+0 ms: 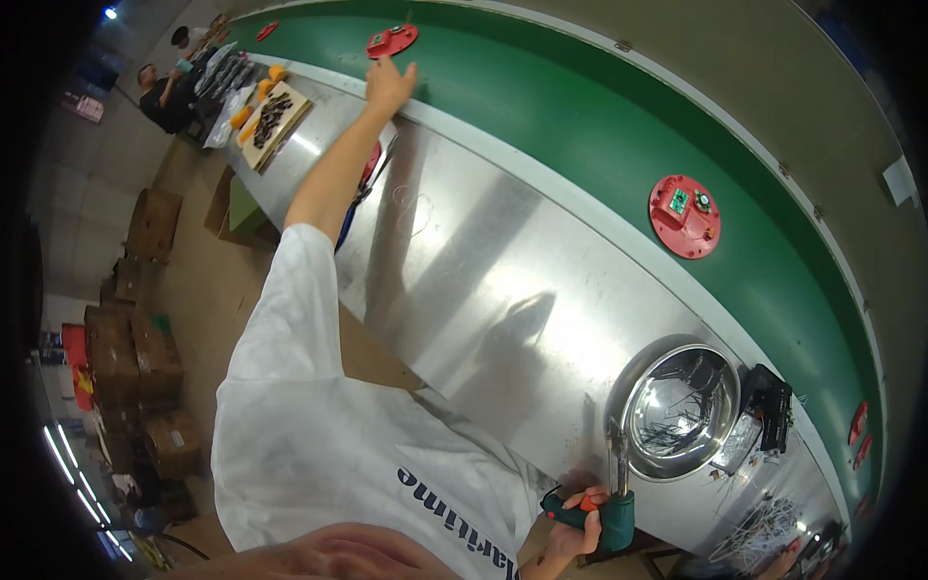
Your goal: Soldering components and wires onto circular red circuit boards on an electronics assembly line.
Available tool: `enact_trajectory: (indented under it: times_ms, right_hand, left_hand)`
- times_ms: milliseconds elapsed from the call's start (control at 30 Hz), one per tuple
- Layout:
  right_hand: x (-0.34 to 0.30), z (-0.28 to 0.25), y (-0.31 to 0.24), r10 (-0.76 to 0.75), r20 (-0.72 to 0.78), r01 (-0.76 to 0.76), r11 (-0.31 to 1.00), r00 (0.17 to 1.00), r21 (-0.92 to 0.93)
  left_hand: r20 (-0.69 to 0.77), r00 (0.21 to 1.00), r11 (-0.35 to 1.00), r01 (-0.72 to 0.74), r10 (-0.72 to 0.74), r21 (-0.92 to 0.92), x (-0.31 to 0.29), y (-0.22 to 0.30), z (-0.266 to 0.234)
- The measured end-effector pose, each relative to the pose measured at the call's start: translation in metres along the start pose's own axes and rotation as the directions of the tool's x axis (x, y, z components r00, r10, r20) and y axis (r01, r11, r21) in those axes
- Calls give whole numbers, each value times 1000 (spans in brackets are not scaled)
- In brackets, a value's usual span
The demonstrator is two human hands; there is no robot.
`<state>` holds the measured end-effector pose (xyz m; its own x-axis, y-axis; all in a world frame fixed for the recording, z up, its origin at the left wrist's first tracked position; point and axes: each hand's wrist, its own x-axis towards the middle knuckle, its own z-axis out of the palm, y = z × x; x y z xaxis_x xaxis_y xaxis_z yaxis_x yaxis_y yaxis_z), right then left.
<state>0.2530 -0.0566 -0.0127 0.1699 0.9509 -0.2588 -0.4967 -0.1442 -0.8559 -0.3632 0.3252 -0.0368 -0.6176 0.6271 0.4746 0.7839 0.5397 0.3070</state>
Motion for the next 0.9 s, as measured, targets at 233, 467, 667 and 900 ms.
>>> enact_trajectory:
  times_ms: [233,467,667,900]
  right_hand:
    - [-1,-3,5,-19,-191,41,993,981,111]
    - [-2,4,-5,65,-291,-7,981,955,193]
    - [-3,13,-6,64,-311,6,976,948,218]
    - [11,-4,-17,35,-205,25,958,978,285]
  left_hand:
    - [-27,998,998,54,-55,-39,90,-47,70]
    - [82,992,994,92,-96,56,130,-86,91]
    - [265,819,812,-355,509,-464,15,95,19]
    - [231,27,218,-452,973,-865,-224,155,-152]
